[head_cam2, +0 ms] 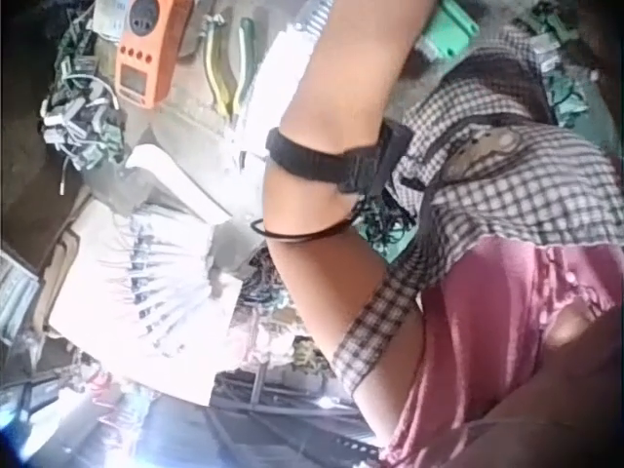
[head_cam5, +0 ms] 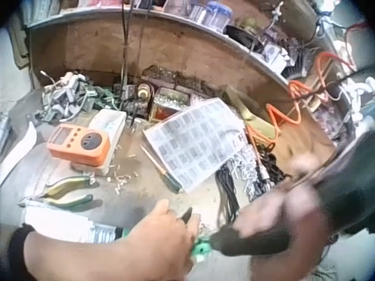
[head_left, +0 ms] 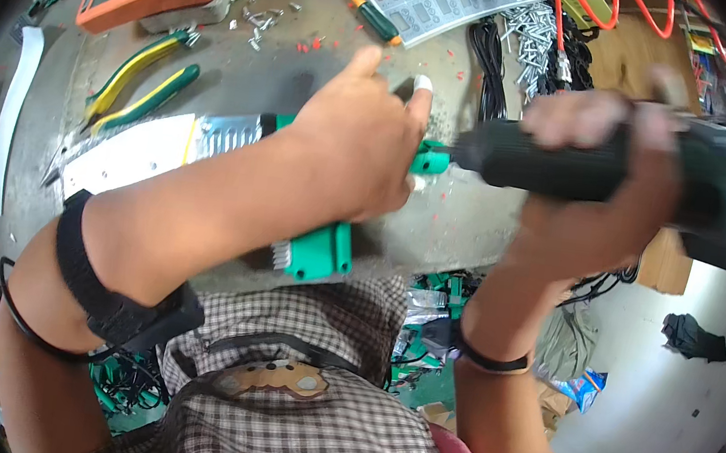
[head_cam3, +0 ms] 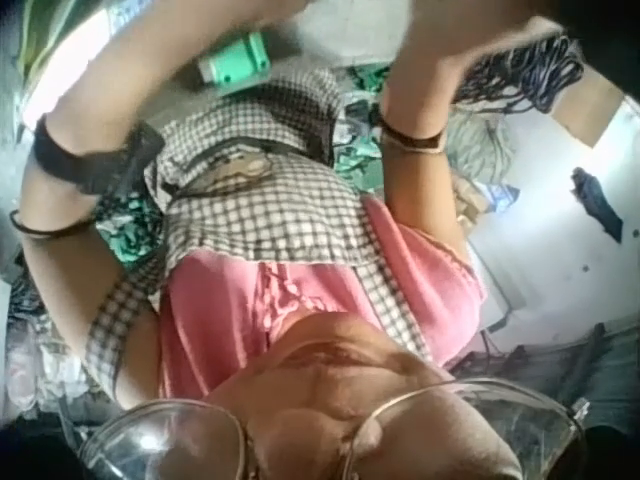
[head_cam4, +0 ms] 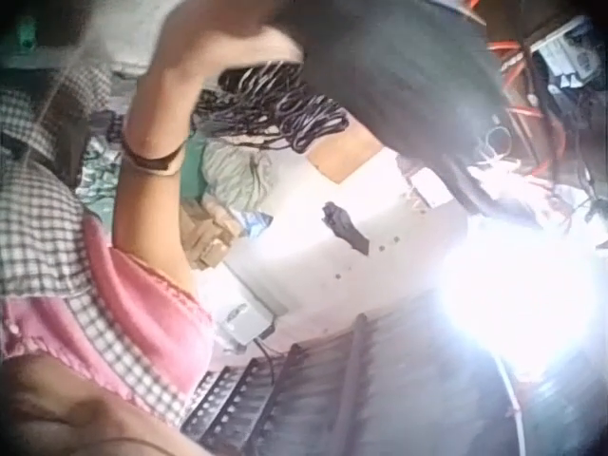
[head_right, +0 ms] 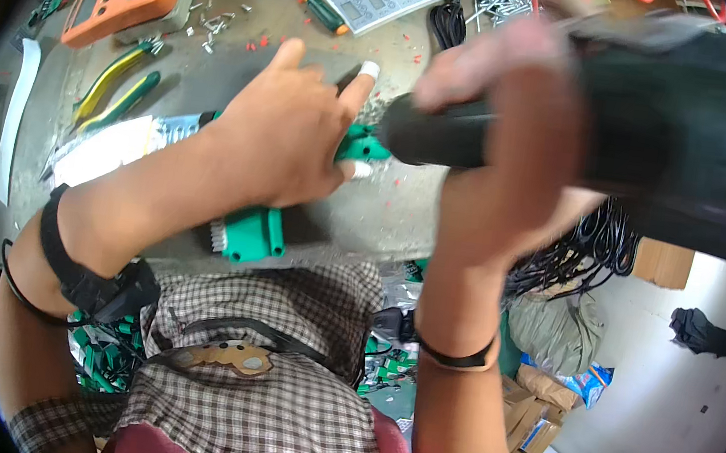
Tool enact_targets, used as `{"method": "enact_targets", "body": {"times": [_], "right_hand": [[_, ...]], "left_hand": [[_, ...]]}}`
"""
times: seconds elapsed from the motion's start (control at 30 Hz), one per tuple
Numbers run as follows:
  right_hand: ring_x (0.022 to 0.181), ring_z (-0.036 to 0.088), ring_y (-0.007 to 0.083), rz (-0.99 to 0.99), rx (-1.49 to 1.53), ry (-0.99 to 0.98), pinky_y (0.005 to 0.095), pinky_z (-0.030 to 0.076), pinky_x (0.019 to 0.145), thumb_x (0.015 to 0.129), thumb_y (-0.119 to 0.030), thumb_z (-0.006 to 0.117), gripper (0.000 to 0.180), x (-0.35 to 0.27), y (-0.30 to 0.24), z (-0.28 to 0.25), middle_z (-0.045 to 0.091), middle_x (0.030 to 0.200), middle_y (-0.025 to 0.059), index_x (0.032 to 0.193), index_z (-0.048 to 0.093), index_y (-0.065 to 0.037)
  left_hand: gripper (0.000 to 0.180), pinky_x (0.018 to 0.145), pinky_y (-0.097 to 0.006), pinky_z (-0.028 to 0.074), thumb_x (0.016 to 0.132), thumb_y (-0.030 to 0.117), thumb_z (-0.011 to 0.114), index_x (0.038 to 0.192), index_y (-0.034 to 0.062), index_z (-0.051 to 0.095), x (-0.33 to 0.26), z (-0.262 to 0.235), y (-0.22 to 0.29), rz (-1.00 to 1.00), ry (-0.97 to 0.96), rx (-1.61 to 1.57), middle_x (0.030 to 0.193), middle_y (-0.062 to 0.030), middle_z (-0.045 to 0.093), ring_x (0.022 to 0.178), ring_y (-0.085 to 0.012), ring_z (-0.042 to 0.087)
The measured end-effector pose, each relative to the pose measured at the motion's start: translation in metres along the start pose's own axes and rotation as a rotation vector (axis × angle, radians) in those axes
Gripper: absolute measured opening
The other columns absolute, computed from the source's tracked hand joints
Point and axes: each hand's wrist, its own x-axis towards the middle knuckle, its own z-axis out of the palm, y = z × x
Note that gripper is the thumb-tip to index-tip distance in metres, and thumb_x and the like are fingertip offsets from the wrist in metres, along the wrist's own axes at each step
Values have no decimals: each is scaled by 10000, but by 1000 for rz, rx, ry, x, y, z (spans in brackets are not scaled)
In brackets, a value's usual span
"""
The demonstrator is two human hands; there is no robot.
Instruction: Assembling the internal components and housing of a green handheld electronic device.
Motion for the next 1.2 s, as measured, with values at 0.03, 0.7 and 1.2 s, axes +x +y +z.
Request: {"method": "enact_targets", "body": {"times": [0.03, 0.7, 1.2], "right_hand": [[567, 465, 181, -124, 18, -94, 327, 423, 588, 931, -340, 489, 302, 5, -16, -11, 465, 652, 68, 963, 504, -40], [594, 517, 165, 47, 462, -707, 347, 455, 642, 911, -381, 531, 281, -94, -41, 37, 543, 732, 44, 1004, 515, -116], [529, 502, 142, 3, 368, -723, 315, 416, 502, 889, -367, 598, 263, -69, -42, -3, 543, 669, 8, 938, 499, -129]], "left_hand": [[757, 966, -428, 376, 826, 404, 702, 1340, -110, 492, -2, 5, -6, 13, 68, 18, 893, -128, 687, 977, -273, 643], [936, 1095, -704, 272, 600, 267, 893, 1443, 333, 491, -120, 33, -30, 193, 403, -168, 1620, -151, 228, 1484, -401, 229], [866, 1115, -727, 217, 545, 273, 916, 1342, 264, 575, -116, 22, -23, 178, 349, -196, 1612, -192, 232, 1479, -422, 232]]}}
